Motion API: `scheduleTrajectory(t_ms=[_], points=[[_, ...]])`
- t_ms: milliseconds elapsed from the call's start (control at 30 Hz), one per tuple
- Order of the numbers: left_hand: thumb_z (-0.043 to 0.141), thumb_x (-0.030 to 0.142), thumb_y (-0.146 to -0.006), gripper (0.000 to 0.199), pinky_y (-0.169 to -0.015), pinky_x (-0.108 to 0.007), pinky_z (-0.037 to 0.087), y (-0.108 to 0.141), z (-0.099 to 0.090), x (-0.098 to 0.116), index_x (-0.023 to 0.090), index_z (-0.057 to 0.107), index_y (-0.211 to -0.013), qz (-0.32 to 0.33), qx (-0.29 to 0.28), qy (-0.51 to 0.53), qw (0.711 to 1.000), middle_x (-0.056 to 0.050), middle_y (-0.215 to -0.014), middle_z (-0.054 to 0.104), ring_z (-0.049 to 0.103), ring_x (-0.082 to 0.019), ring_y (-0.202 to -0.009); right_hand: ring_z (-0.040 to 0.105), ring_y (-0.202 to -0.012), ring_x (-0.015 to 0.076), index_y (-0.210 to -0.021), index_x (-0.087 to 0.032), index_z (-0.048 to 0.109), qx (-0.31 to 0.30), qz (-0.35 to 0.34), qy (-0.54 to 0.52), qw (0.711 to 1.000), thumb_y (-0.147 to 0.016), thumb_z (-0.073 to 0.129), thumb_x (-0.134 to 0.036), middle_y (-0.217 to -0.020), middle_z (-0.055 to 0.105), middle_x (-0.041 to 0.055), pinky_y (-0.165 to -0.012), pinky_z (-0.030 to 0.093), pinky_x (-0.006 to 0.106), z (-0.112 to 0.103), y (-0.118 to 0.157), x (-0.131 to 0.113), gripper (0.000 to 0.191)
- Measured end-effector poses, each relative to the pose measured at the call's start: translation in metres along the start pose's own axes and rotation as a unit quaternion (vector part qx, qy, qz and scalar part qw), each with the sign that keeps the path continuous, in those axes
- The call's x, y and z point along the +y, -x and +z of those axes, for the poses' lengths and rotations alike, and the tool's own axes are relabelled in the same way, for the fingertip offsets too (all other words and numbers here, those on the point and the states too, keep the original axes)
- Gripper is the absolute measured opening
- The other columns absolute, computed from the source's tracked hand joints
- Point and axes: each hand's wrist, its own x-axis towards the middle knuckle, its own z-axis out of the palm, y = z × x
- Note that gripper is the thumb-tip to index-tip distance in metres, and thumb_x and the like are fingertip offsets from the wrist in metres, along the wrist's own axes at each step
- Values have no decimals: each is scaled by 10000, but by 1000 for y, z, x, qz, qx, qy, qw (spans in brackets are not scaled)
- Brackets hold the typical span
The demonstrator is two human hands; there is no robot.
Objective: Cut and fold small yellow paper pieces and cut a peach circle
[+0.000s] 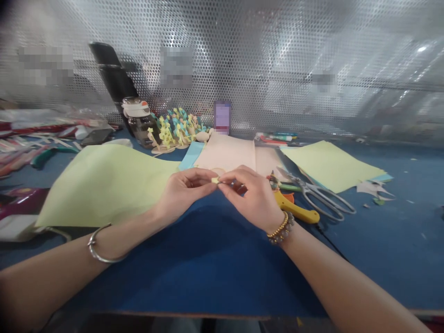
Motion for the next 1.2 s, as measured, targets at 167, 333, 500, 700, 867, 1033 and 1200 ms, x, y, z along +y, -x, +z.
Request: scheduleTrajectory(t_ms=[167,333,500,700,867,1033,1200], points=[[737,185,-691,341,-735,-270,519,0,-1,4,156,575,-989,1,-4,-25,1000,-32,-837,694,657,-129,-740,621,-748,127,-988,-215,678,-18,-11,-2,1000,-861,578,-164,-899,649,36,-573,536,224,-4,-3,2,170],[733,176,-688,294,-760,-271,511,0,0,2,155,566,-929,14,-9,-18,1000,-20,-832,675,652,-124,-759,636,-825,152,-945,-223,685,-42,-25,-8,999,-853,586,-151,-913,660,42,-610,547,243,-3,-4,7,153],[740,200,-691,242,-767,-267,504,1,1,3,153,592,-877,12,-5,-6,1000,-23,-834,692,658,-132,-784,634,-781,147,-885,-209,681,-28,6,-15,999,-826,622,-165,-886,660,35,-603,536,241,-3,-4,8,94],[745,244,-697,209,-737,-261,513,1,0,2,145,654,-856,10,-8,2,1000,-28,-858,699,655,-124,-750,627,-741,137,-844,-203,677,-11,6,-10,1000,-814,642,-163,-847,660,28,-602,532,243,-3,-4,6,61],[744,249,-697,186,-737,-264,522,2,0,3,152,666,-836,8,-9,-4,1000,-36,-886,705,661,-130,-753,627,-735,140,-828,-212,673,-5,-7,-16,1000,-819,644,-177,-822,652,24,-612,542,260,-3,-4,8,47],[748,222,-687,184,-761,-269,526,2,1,5,156,663,-836,9,-8,-13,1000,-29,-853,704,664,-130,-758,626,-727,142,-814,-215,676,-1,-21,-13,1000,-819,643,-184,-804,654,21,-609,542,264,-4,-4,7,46],[761,216,-664,238,-781,-284,526,2,2,5,149,641,-858,9,6,-8,1000,-29,-821,699,660,-138,-779,631,-731,142,-828,-214,671,8,-28,-4,1000,-823,637,-185,-816,652,21,-621,556,272,-3,-3,5,45]])
